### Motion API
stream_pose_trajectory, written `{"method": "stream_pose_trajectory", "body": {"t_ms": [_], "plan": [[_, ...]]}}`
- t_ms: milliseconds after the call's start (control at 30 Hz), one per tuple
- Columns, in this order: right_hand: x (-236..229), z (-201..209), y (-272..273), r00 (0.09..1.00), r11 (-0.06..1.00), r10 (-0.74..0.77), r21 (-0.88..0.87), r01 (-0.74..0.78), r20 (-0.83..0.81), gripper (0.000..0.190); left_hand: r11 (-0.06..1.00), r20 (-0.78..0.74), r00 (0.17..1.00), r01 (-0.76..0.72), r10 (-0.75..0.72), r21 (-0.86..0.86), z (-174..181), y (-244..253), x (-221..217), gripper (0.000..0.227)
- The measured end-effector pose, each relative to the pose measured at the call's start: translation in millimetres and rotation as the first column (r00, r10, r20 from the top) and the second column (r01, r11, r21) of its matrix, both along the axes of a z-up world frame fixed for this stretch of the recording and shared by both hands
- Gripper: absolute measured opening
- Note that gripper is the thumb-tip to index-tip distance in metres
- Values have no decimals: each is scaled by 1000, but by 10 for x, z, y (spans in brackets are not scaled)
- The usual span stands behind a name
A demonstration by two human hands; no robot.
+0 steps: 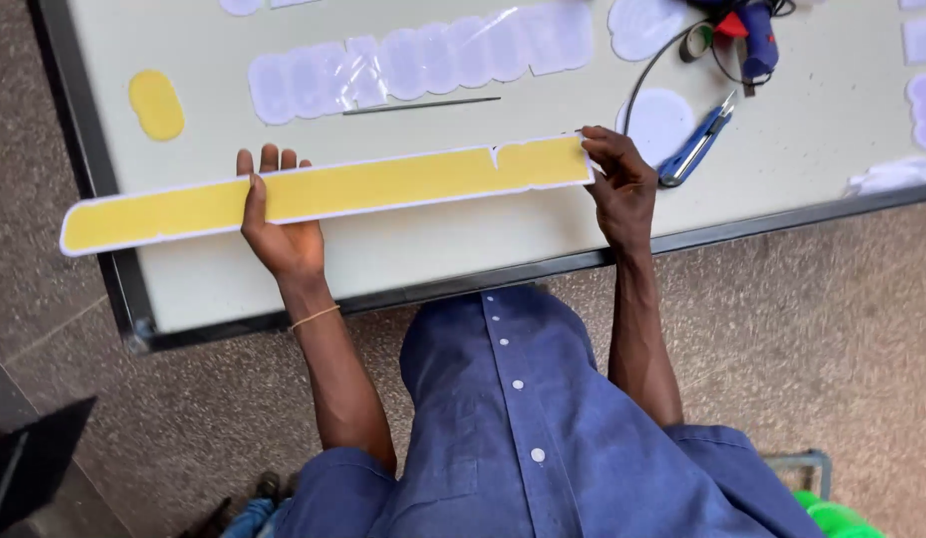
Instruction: The person applies adhesive from a small bottle along the edges of a long yellow sign and a white sign on a worktable. They use a utility knife to trim a white strip and then press it onto the adhesive-coated surface. The person handles the signs and adhesive bottle throughout the clip.
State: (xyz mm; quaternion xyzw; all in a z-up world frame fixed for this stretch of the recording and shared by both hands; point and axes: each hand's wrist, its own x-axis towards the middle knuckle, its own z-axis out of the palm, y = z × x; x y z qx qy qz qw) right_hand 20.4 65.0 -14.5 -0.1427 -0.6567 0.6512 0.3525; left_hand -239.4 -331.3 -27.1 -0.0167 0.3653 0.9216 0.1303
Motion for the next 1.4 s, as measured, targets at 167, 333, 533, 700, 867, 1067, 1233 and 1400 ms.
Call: {"method": "stream_pose_trajectory", "body": {"t_ms": [167, 333, 533, 700, 867, 1067, 1233, 1400], "plan": [[-65, 190, -47, 982, 975, -77, 217, 37, 175, 18, 995, 205, 976, 85, -72, -52, 266, 13, -31, 50], [-328, 206, 179, 926, 959, -216, 244, 142, 309, 34, 1000, 131, 991, 11, -10, -12, 267, -202, -366, 19], [-428, 131, 439, 883, 975, -108, 224, 3, 457, 28, 901, 221, 882, -365, 415, -234, 101, -821, -765, 47], [-325, -283, 654, 806, 921, -240, 390, 13, 541, 35, 750, 176, 834, -351, 522, -561, 366, -948, -727, 113], [-362, -333, 698, 793, 821, -361, 570, 22, 490, 53, 355, -140, 957, -226, 253, -907, 134, -1341, -831, 35], [-345, -310, 576, 618, 836, -406, 547, -47, 673, 47, 237, -401, 904, -426, 149, -873, -568, -1756, -1102, 22], [-322, -335, 542, 602, 779, -438, 616, -116, 667, 40, -26, -422, 905, -421, 56, -907, -599, -1882, -951, 26], [-17, -970, 950, 641, 720, -516, 693, -34, 567, 19, 288, -535, 822, -474, -193, -832, -1334, -2399, -1055, 45]]}}
